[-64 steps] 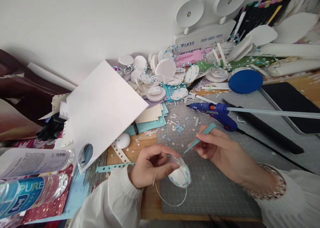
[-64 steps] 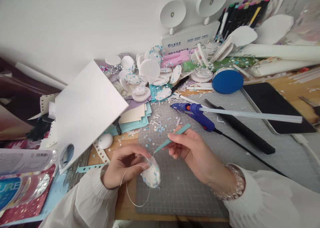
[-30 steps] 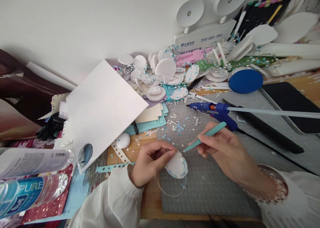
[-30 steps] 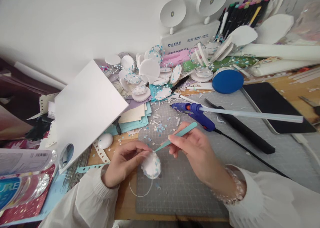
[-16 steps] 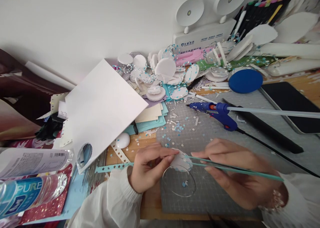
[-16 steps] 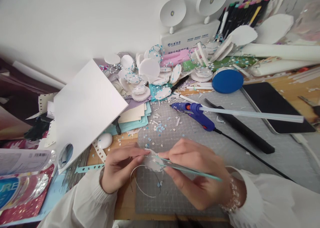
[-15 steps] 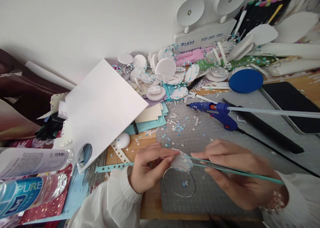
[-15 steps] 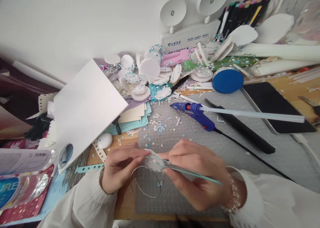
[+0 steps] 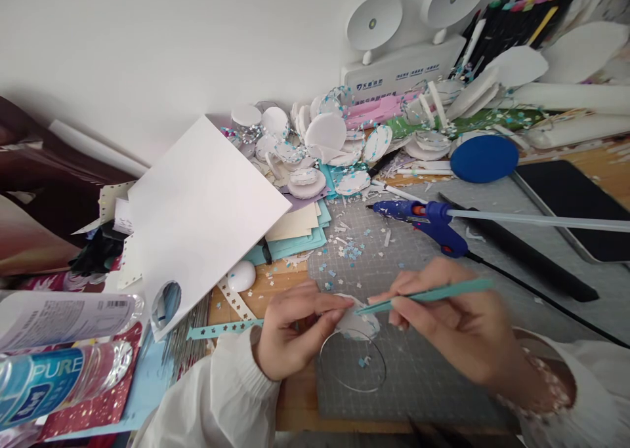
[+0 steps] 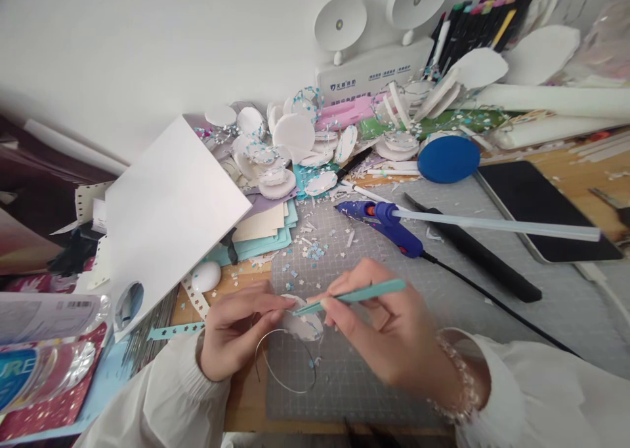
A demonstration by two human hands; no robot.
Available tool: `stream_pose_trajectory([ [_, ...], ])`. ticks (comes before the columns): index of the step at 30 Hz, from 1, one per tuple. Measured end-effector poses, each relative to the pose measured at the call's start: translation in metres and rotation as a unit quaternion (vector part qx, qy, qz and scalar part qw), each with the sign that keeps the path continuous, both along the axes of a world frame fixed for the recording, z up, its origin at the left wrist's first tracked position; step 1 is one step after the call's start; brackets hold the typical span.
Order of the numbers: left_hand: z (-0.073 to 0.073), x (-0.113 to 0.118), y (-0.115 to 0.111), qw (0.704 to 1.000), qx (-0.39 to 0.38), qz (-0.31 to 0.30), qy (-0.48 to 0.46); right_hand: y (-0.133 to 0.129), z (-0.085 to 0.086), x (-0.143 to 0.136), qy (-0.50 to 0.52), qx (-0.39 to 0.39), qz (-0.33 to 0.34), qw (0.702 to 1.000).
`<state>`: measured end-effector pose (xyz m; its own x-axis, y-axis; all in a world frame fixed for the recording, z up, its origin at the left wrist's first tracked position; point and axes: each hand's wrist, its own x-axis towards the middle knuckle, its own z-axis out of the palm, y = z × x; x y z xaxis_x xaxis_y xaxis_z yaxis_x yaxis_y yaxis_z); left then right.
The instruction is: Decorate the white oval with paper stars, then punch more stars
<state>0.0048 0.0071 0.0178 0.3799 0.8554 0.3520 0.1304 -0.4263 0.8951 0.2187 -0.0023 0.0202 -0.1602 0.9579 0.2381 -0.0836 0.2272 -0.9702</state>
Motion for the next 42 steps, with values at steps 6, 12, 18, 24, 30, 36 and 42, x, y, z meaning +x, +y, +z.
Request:
stream_pose_trajectory([
  [6, 0.001, 0.0, 0.0, 1.0, -0.004, 0.003, -0.006, 0.008, -0.002, -0.004, 0.135, -0.254, 0.032, 0.957],
  [12, 0.006, 0.002, 0.001, 1.0, -0.019, 0.001, -0.007, 0.012, 0.001, -0.01, 0.211, -0.428, 0.026, 0.878],
  [18, 0.006, 0.001, 0.0, 0.993, -0.118, 0.01, -0.02, 0.016, -0.003, -0.01, 0.243, -0.478, 0.012, 0.844],
  [24, 0.005, -0.001, 0.001, 0.971, -0.217, 0.021, -0.096, 0.025, -0.002, -0.005, 0.275, -0.502, -0.055, 0.818],
  [30, 0.0, 0.002, 0.003, 0.974, -0.22, -0.041, 0.039, 0.023, 0.0, 0.0, 0.32, -0.439, 0.034, 0.839],
  [36, -0.007, 0.004, 0.005, 0.989, -0.062, -0.054, 0.121, 0.023, 0.004, 0.004, 0.278, -0.27, 0.054, 0.92],
  [42, -0.01, 0.0, 0.013, 0.994, 0.02, -0.024, 0.105, 0.023, 0.0, 0.006, 0.216, -0.241, 0.008, 0.946],
])
